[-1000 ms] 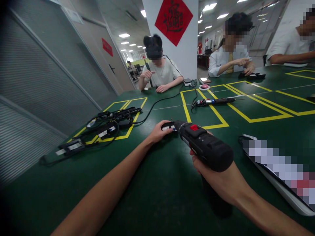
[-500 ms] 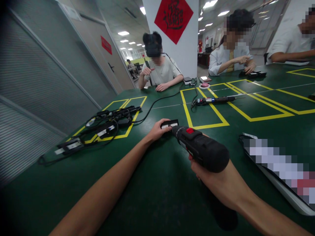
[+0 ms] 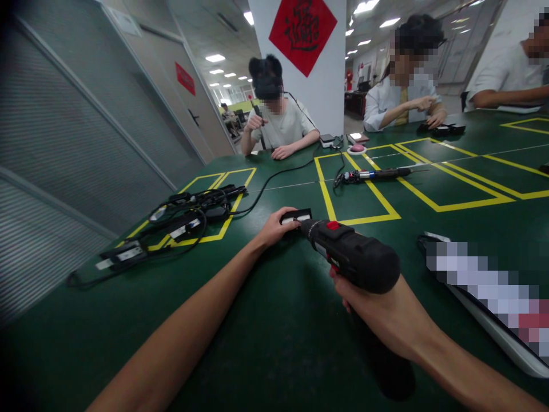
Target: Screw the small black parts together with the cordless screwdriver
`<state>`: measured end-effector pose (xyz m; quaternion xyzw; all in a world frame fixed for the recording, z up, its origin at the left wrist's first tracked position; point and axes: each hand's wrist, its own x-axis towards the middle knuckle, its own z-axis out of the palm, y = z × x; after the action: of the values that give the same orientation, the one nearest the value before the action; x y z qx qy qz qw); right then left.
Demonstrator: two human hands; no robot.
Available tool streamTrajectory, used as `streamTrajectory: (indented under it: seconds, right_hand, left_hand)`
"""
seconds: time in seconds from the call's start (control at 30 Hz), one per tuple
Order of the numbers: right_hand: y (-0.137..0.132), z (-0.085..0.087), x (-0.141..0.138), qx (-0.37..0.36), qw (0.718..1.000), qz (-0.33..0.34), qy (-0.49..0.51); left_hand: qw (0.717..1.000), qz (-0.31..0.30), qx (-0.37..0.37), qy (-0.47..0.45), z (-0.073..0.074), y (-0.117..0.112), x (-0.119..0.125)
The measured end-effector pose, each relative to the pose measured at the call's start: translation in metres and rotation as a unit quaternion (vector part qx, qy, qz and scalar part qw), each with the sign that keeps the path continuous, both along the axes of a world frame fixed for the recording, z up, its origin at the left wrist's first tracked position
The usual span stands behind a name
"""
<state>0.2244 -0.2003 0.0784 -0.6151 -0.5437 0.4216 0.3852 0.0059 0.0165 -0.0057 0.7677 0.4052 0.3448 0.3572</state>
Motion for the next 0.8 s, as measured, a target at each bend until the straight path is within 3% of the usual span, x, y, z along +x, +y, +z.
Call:
streamTrajectory:
  seconds: [0.2, 0.47, 0.6, 0.8]
  right_hand:
    - [0.000, 0.001, 0.000, -0.011, 1.000, -0.001, -0.017]
    - [0.000, -0.001, -0.008, 0.106, 0.990, 0.003, -0.098]
    - [0.003, -0.003, -0.009, 0.105, 0.985, 0.038, -0.130]
    - [0.013, 0.021, -0.008, 0.080, 0.977, 0.051, -0.193]
  left_hand:
    - [1.000, 0.001, -0.015, 0.003, 0.004, -0.003, 0.001]
    - [0.999, -0.022, -0.035, -0.006, 0.003, -0.001, 0.000]
    - [0.999, -0.023, -0.033, -0.010, 0.002, 0.003, -0.001]
    - [0.999, -0.022, -0.030, -0.003, 0.003, 0.004, -0.001]
